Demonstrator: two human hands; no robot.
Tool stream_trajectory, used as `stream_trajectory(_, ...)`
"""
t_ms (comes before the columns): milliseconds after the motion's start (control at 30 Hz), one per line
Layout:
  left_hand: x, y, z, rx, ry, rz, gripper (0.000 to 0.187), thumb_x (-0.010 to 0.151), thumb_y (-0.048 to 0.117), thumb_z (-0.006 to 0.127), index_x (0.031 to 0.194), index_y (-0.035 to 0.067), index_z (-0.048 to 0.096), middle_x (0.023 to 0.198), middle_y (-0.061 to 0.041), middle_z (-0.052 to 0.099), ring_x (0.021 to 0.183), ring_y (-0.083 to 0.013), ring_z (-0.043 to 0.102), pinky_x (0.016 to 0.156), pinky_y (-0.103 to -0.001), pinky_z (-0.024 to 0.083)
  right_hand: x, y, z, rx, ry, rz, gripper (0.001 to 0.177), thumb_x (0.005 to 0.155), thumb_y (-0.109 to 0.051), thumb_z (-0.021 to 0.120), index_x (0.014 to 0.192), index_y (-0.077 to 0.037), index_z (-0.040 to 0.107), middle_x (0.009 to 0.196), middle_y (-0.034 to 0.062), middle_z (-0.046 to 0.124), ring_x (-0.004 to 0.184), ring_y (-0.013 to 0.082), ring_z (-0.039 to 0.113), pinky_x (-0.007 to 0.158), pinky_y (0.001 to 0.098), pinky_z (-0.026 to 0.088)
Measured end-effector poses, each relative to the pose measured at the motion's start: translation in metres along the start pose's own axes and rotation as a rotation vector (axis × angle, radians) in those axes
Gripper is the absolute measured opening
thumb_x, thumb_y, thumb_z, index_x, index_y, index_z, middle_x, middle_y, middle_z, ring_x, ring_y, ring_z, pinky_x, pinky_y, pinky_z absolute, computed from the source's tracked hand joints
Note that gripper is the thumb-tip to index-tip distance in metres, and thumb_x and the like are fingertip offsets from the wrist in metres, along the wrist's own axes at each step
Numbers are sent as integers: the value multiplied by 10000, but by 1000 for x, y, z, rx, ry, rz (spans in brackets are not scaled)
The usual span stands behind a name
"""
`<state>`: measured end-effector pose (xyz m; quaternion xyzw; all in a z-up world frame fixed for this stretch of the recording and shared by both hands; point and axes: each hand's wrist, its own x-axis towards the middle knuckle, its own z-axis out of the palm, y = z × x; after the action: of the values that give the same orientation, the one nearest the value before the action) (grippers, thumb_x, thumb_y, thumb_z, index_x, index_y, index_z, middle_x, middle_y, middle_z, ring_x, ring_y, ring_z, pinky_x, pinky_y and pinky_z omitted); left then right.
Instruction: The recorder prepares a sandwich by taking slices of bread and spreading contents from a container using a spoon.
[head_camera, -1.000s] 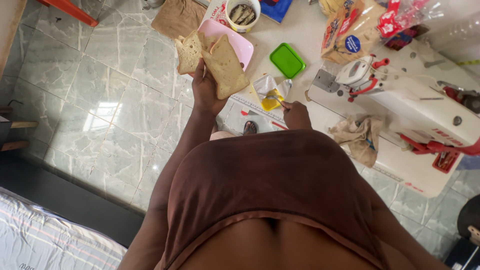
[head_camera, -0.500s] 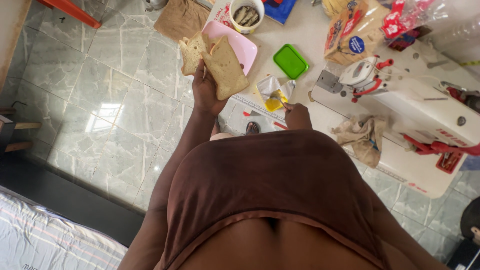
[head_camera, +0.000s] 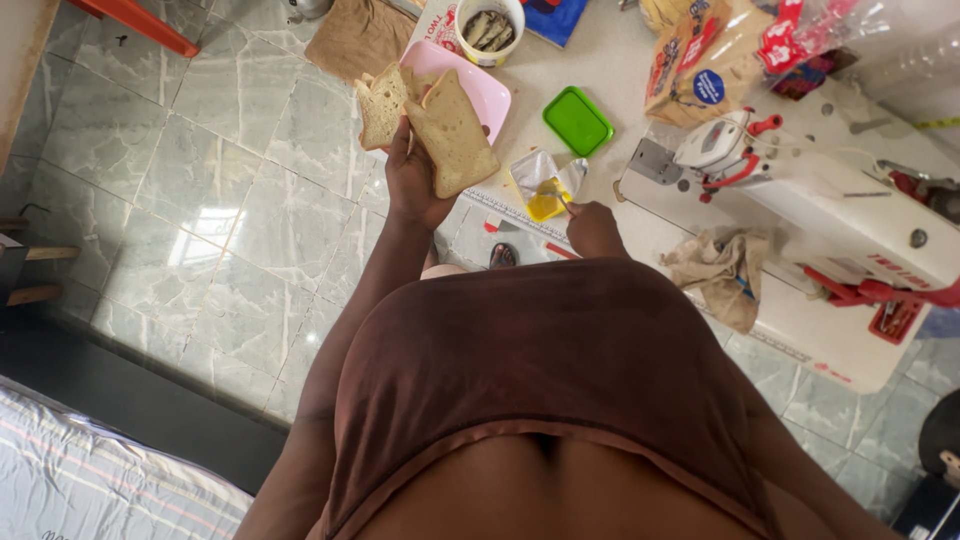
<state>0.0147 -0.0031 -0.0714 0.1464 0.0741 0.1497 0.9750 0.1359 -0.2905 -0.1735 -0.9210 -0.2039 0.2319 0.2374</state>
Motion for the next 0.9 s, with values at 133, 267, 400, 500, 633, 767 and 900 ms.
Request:
stream_trajectory(133,-1,1,3,5,-8,4,655,1102,528,298,1613,119,333,1546,-139,496,1384,-407,540,1194,-569,432,24,27,9,-21,-90,2,240,949,-145,654,1145,-93,781,996,205,745,876,334,713,801,388,548)
stream_trajectory(267,-3,0,11,1,10,15,639,1088,524,299,1606,151,326,1538,-125,502,1387,-400,534,1196,-573,425,39,42,-1,12,-235,66,232,947,-175,663,1131,-115,792,935,163,756,720,269,651,688,371,516)
stream_trajectory(400,-4,1,0,-60,45,-37,707,1096,545,321,1607,57,345,1529,-189,516,1403,-418,529,1203,-582,416,9,-7,-92,493,-430,271,333,902,-72,600,1196,-54,755,742,-31,606,462,91,377,419,284,290)
stream_trajectory(500,-2,-1,4,13,40,-68,720,1064,550,343,1576,44,357,1494,-211,526,1366,-437,549,1190,-600,420,-15,-38,-145,762,-466,211,369,921,-132,652,1271,-53,739,701,-61,521,471,44,320,417,233,234)
stream_trajectory(633,-3,-6,21,4,-93,-156,761,1073,574,360,1569,-2,384,1462,-254,544,1329,-464,573,1165,-600,432,-11,-41,-153,888,-388,31,329,980,-210,711,1252,-28,744,708,-34,525,517,49,371,462,233,314)
stream_trajectory(767,-2,-16,30,39,-54,-365,791,1054,557,380,1520,-82,406,1457,-255,567,1310,-398,602,1153,-516,467,4,-41,-139,817,-285,-297,299,957,-175,757,1219,-30,749,953,-21,709,834,58,573,774,221,463)
stream_trajectory(900,2,-27,8,-54,-73,-432,731,1133,498,407,1525,-119,419,1443,-251,582,1293,-332,628,1172,-453,468,14,-54,-132,584,-161,-440,213,964,-118,744,1158,-36,772,1003,5,741,939,101,644,873,253,498)
